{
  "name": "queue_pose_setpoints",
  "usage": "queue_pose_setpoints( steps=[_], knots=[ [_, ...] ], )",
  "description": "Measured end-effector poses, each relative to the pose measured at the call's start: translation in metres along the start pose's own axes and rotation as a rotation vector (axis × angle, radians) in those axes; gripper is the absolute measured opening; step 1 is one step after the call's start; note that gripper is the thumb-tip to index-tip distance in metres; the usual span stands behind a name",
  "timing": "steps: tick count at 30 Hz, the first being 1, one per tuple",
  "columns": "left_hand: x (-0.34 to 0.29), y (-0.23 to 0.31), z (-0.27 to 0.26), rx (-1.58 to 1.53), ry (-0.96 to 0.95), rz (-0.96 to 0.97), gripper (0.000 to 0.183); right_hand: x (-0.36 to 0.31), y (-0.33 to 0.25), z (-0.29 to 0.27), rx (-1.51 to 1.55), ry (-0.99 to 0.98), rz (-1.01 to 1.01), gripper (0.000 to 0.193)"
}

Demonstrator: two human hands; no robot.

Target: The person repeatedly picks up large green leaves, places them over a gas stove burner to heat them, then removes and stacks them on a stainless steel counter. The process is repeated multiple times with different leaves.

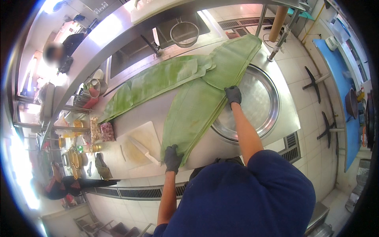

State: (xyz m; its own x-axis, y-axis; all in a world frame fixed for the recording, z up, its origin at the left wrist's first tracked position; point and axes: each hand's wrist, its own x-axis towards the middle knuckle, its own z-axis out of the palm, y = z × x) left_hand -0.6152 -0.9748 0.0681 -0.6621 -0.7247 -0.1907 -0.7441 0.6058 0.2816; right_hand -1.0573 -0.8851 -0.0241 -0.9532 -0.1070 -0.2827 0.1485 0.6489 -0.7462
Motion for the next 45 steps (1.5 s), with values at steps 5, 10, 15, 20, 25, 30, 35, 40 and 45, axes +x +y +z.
queue_pose_setpoints(
  steps=[5, 10, 15, 20, 25, 30, 35, 40, 45],
  knots=[
    [0.000, 0.001, 0.001, 0.024, -0.013, -0.024, 0.056, 0.001, -0.007, 0.016, 0.084, 0.066, 0.072, 0.046],
    [-0.003, -0.001, 0.003, 0.020, 0.024, 0.018, 0.058, 0.022, -0.016, 0.017, 0.212, -0.062, 0.041, 0.035],
    [-0.008, -0.001, 0.007, 0.017, 0.063, 0.017, 0.052, 0.013, -0.061, -0.029, 0.842, -0.181, 0.035, 0.013],
    [-0.015, 0.017, 0.011, -0.087, 0.222, -0.012, 0.043, -0.004, -0.070, -0.049, 0.801, -0.302, 0.039, 0.013],
    [0.001, 0.064, 0.008, -0.797, -0.353, -0.135, 0.042, -0.025, -0.017, -0.015, 0.541, -0.396, -0.384, 0.012],
    [0.034, 0.121, -0.001, -1.873, -0.863, -0.115, 0.051, -0.111, -0.010, -0.015, 1.684, -1.049, 0.564, 0.020],
    [0.060, 0.133, -0.019, -2.158, -0.355, -0.235, 0.053, -0.188, -0.024, -0.043, 0.463, -0.850, -0.606, 0.019],
    [0.083, 0.093, -0.011, -2.525, -0.178, -0.526, 0.051, -0.200, -0.015, -0.051, 1.237, -1.164, 0.374, 0.020],
    [0.089, 0.088, 0.045, -2.011, 0.033, -0.073, 0.031, -0.200, 0.004, -0.032, 1.227, -1.185, 0.608, 0.025]
  ],
)
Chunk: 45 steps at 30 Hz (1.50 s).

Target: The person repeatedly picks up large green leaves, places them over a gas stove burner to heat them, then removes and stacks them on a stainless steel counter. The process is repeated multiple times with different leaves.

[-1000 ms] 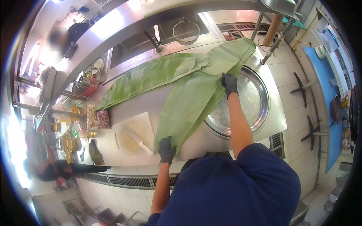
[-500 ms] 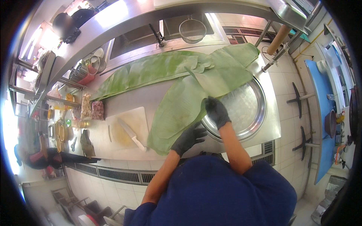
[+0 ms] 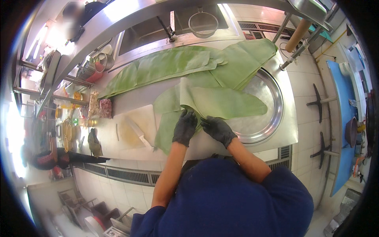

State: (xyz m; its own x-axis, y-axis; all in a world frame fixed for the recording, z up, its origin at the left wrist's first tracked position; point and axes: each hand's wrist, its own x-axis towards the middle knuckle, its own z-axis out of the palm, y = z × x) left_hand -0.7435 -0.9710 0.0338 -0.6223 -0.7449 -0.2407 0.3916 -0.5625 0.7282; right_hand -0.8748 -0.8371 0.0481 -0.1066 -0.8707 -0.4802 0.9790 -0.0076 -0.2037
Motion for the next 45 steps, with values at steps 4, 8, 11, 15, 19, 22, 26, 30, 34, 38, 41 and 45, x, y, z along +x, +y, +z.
queue_pose_setpoints(
  steps=[4, 8, 11, 15, 19, 22, 26, 30, 34, 38, 41, 45],
  knots=[
    [-0.013, 0.013, -0.006, 0.069, -0.032, -0.086, 0.030, 0.017, 0.000, -0.037, -0.145, 0.116, -0.189, 0.017],
    [-0.033, 0.034, 0.027, -0.241, -0.002, -0.484, 0.027, 0.017, -0.002, -0.052, -0.181, 0.101, -0.230, 0.019],
    [-0.031, 0.035, 0.060, 0.429, -0.187, -0.249, 0.026, 0.000, 0.001, -0.043, -0.094, 0.021, -0.130, 0.018],
    [-0.023, 0.039, 0.077, 0.671, -0.131, -0.093, 0.021, -0.018, -0.005, -0.027, 0.048, -0.026, -0.036, 0.022],
    [-0.022, 0.037, 0.077, 0.801, -0.063, 0.093, 0.018, -0.025, -0.012, -0.016, 0.215, -0.012, -0.204, 0.031],
    [-0.024, 0.043, 0.076, 0.522, -0.072, 0.101, 0.018, -0.034, -0.025, -0.012, 0.266, -0.072, -0.285, 0.038],
    [-0.042, 0.079, 0.073, 0.845, -0.208, 0.281, 0.028, -0.043, -0.063, -0.024, 0.419, -0.033, -0.419, 0.042],
    [-0.078, 0.130, 0.074, -0.652, -0.131, -0.135, 0.047, -0.051, -0.097, -0.036, 0.241, 0.160, -0.546, 0.040],
    [-0.087, 0.178, 0.073, -0.462, 0.069, -0.041, 0.058, -0.062, -0.122, -0.015, 0.008, 0.219, -0.692, 0.037],
    [-0.140, 0.228, 0.061, -0.433, -0.034, 0.340, 0.063, -0.072, -0.128, 0.048, -0.540, 0.279, -0.677, 0.047],
    [-0.195, 0.264, 0.041, -0.291, 0.042, 0.535, 0.064, -0.066, -0.114, 0.107, -0.817, 0.186, -0.634, 0.045],
    [-0.294, 0.278, 0.020, 0.124, 0.677, 0.720, 0.063, -0.047, -0.073, 0.182, -0.748, 0.058, -0.469, 0.045]
  ],
)
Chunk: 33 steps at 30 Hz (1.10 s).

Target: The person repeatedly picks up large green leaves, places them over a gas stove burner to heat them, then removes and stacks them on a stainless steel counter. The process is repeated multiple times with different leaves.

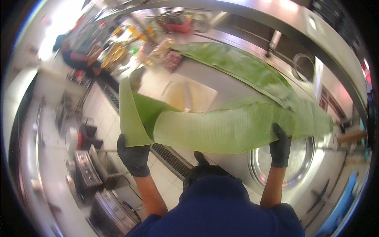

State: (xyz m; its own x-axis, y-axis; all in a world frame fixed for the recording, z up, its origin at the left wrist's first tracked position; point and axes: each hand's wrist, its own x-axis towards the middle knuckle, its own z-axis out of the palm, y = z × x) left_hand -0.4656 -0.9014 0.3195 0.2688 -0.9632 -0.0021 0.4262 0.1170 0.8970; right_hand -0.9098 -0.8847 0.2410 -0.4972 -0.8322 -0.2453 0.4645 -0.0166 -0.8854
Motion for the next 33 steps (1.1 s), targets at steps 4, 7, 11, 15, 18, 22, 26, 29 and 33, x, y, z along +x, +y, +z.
queue_pose_setpoints(
  steps=[4, 7, 11, 15, 18, 22, 26, 29, 33],
  knots=[
    [-0.068, 0.021, -0.073, -0.584, 0.052, -0.054, 0.057, -0.012, -0.004, 0.079, -0.213, -0.257, -0.010, 0.040],
    [-0.149, 0.014, -0.122, -0.613, 0.297, 0.053, 0.060, -0.039, 0.005, 0.135, -0.538, -0.638, -0.428, 0.027],
    [-0.270, -0.014, -0.161, -0.773, 0.444, 0.141, 0.066, -0.094, 0.028, 0.194, -0.083, -1.024, 0.366, 0.032],
    [-0.394, -0.066, -0.185, -0.774, 0.793, 0.088, 0.071, -0.197, 0.049, 0.242, -0.071, -1.429, 0.312, 0.029],
    [-0.480, -0.102, -0.196, -1.032, 0.855, -0.026, 0.076, -0.308, 0.054, 0.240, -0.041, -1.640, 0.472, 0.036],
    [-0.560, -0.119, -0.184, -1.449, 0.887, 0.004, 0.075, -0.444, 0.053, 0.210, -0.009, -1.878, 0.556, 0.041],
    [-0.608, -0.103, -0.154, 0.156, 0.920, -0.061, 0.056, -0.558, 0.054, 0.177, -0.043, -2.057, 0.695, 0.041],
    [-0.656, -0.086, -0.129, 1.064, 1.009, -0.369, 0.043, -0.619, 0.051, 0.162, -0.075, -2.169, 0.853, 0.039],
    [-0.700, -0.078, -0.134, 0.659, 1.113, -0.369, 0.028, -0.705, 0.045, 0.153, 0.017, -2.128, 1.150, 0.036]
  ],
)
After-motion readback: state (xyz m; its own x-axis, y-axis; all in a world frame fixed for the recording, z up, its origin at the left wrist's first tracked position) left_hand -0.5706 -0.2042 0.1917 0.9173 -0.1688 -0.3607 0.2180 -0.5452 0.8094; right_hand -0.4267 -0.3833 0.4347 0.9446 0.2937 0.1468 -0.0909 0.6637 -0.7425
